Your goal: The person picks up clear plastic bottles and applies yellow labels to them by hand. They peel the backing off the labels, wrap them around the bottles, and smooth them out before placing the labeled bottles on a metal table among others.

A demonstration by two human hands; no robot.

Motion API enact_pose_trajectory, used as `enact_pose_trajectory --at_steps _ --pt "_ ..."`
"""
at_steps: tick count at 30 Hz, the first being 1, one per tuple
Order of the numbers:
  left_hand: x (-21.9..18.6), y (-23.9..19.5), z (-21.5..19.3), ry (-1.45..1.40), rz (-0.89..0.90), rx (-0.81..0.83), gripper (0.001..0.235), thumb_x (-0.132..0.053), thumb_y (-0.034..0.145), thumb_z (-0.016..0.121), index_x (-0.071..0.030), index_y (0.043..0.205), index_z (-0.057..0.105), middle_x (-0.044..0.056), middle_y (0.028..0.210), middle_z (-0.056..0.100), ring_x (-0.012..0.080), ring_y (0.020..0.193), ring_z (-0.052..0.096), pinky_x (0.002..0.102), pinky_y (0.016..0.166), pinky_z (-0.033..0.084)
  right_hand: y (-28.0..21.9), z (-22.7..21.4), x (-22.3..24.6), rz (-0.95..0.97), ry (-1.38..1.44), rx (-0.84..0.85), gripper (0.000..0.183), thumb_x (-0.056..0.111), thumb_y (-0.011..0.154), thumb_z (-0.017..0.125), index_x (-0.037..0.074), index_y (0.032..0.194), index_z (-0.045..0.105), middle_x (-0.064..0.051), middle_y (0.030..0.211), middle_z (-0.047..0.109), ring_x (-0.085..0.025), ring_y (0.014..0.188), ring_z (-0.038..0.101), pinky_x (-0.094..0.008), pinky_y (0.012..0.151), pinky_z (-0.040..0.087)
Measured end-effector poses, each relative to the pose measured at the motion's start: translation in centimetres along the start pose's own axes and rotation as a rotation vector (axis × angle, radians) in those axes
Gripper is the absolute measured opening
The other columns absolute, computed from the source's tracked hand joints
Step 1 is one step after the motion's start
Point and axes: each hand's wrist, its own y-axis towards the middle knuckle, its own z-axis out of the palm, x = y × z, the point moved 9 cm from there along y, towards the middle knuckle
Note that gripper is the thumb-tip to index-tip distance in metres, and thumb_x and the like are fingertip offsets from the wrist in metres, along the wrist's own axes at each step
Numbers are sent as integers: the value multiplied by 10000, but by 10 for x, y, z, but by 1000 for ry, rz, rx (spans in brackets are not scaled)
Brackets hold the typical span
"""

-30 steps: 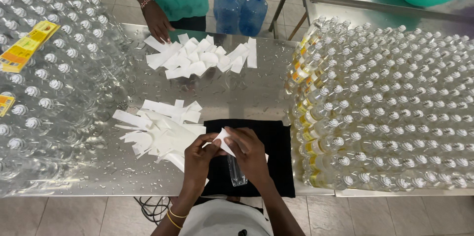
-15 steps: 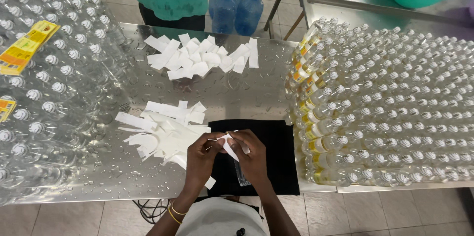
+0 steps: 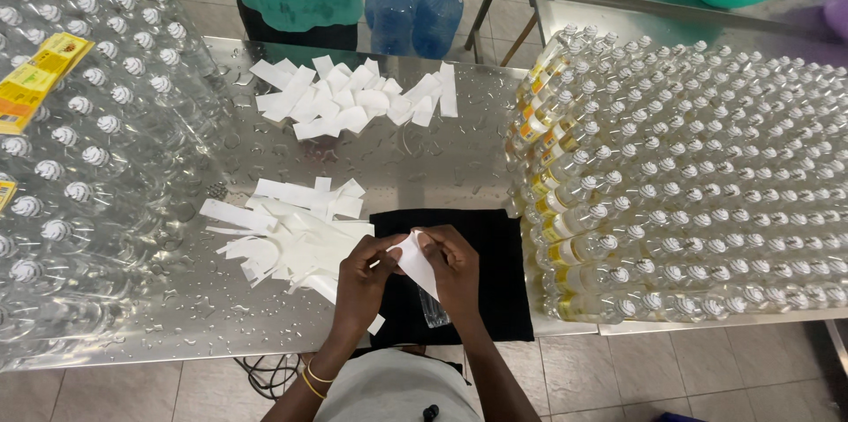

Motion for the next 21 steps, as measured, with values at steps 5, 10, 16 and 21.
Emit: enact_pose_trajectory --at_steps 5,10,16,21 --pt "-2 3 -9 -88 -30 -126 269 -144 1017 742 -84 1267 821 17 998 756 163 793 774 290 867 613 -11 -29 17 -210 -328 -197 206 210 1056 684 54 1109 808 -84 1064 791 -204 979 774 -334 846 607" --pt "17 8 -25 -381 -251 -322 302 -121 966 803 -57 1261 809 66 956 780 138 905 659 363 961 603 -32 -49 -25 94 -264 8 136 120 1018 702 92 1117 791 -36 1110 790 -167 1021 774 -305 913 621" --pt "0 10 -10 -190 -206 -148 296 -168 1012 782 -140 1301 837 -62 769 231 109 727 255 249 756 297 -14 -65 10 224 -142 -73 314 135 1033 660 104 1331 753 -65 1268 848 -185 1187 824 -283 1025 644" --pt "39 18 7 -168 -127 -2 447 -75 1035 743 -110 1478 690 125 1082 762 183 1059 692 423 1053 549 3 -34 6 149 103 70 329 68 1001 758 -10 1320 761 -210 1173 818 -280 1114 774 -477 976 665"
